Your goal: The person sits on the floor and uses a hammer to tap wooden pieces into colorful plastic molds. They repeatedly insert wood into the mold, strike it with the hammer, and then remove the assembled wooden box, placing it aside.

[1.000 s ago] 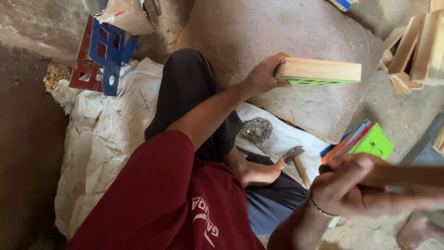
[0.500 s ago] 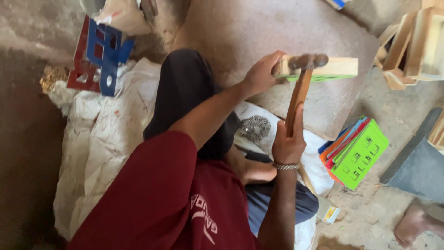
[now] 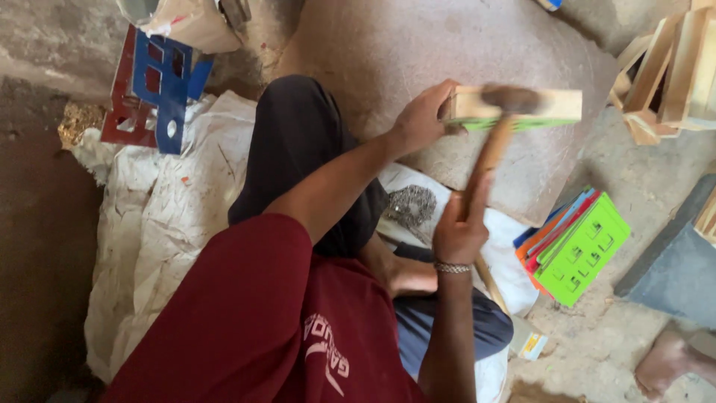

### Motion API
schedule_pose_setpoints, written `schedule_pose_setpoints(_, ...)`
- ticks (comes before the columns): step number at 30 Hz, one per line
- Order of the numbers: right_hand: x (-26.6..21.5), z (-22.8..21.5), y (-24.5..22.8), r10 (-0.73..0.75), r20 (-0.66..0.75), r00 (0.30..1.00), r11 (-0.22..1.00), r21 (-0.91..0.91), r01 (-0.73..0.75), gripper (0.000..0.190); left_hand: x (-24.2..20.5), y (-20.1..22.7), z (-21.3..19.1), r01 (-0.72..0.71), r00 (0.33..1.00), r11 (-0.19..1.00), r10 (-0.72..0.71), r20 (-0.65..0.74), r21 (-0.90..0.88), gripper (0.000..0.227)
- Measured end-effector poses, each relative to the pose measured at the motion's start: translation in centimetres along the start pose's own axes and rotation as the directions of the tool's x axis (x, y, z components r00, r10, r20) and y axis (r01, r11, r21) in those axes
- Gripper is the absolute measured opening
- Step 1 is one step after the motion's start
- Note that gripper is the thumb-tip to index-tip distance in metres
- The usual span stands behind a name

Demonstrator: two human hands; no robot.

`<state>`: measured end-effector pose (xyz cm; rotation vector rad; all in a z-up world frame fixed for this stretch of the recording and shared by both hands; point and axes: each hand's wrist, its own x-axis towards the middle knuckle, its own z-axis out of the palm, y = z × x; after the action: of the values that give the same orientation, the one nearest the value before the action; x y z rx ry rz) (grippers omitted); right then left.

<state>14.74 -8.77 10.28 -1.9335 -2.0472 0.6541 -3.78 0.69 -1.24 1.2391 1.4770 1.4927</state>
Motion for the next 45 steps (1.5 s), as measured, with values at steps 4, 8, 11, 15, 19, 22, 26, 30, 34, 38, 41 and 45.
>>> schedule_pose_setpoints(4,-0.3,0.5,0.9,-0.432,-0.187,0.882,0.878,0.135,0.458,0.061,-0.7,0.7,0.7,0.004,1.0,0.999,-0.004,-0.015,-0.048,0.068)
schedule_pose_setpoints(8,0.0,-1.2,0.2,-0.474,-0.177,0.862,0.846,0.181,0.502,0.063,-0.8,0.1,0.6,-0.092,0.994,0.996,0.091,-0.055,-0.016,0.069)
schedule_pose_setpoints(11,-0.2,-3.4,0.2,-0.511,-0.334,0.792,0.807,0.131,0.576,0.058,-0.3,-0.6,0.9,-0.064,0.998,0.998,0.064,-0.012,-0.012,0.066)
schedule_pose_setpoints(15,-1.6,-3.8,1.0,-0.593,-0.554,0.585,0.792,-0.27,0.547,0.065,-1.0,-0.8,1.7,-0.065,0.998,0.996,0.063,-0.029,-0.058,0.065)
schedule_pose_setpoints(19,-0.4,-0.1,0.0,-0.094,-0.142,0.985,0.995,-0.033,0.09,0.055,0.8,0.4,0.1,-0.089,0.996,0.996,0.089,-0.03,-0.019,0.068)
schedule_pose_setpoints(22,0.0,0.1,1.4,-0.282,-0.175,0.943,0.949,0.091,0.301,0.064,-1.0,0.2,0.9,-0.066,0.998,0.997,0.067,-0.018,0.04,0.069)
schedule_pose_setpoints(26,-0.5,0.1,1.8,-0.593,-0.376,0.712,0.76,0.033,0.649,0.064,1.1,0.2,0.9,-0.024,0.999,0.998,0.023,0.026,0.052,0.067)
schedule_pose_setpoints(30,-4.3,1.7,3.9,0.079,-0.132,0.988,0.766,0.642,0.024,0.078,0.7,-1.3,0.5,0.02,0.998,1.0,-0.021,-0.053,-0.011,0.059)
schedule_pose_setpoints(34,-5.8,2.2,7.4,0.233,-0.077,0.969,0.585,0.807,-0.077,0.083,0.4,-2.5,-0.5,0.042,0.999,0.741,-0.036,0.022,-0.67,0.039)
schedule_pose_setpoints(38,-3.4,2.3,9.6,0.297,0.096,0.95,0.42,0.881,-0.22,0.082,-4.4,-2.9,-5.2,0.277,0.96,0.649,-0.163,0.226,-0.708,0.031)
schedule_pose_setpoints(41,-1.4,3.0,11.2,0.305,0.214,0.928,0.251,0.922,-0.295,0.078,-7.6,-0.8,-6.0,-0.364,0.916,0.909,0.389,0.099,-0.203,0.035)
schedule_pose_setpoints(45,0.7,4.5,12.1,0.283,0.279,0.918,0.115,0.94,-0.321,0.074,-8.7,4.2,-4.9,-0.024,0.955,0.802,0.195,0.223,-0.597,0.043)
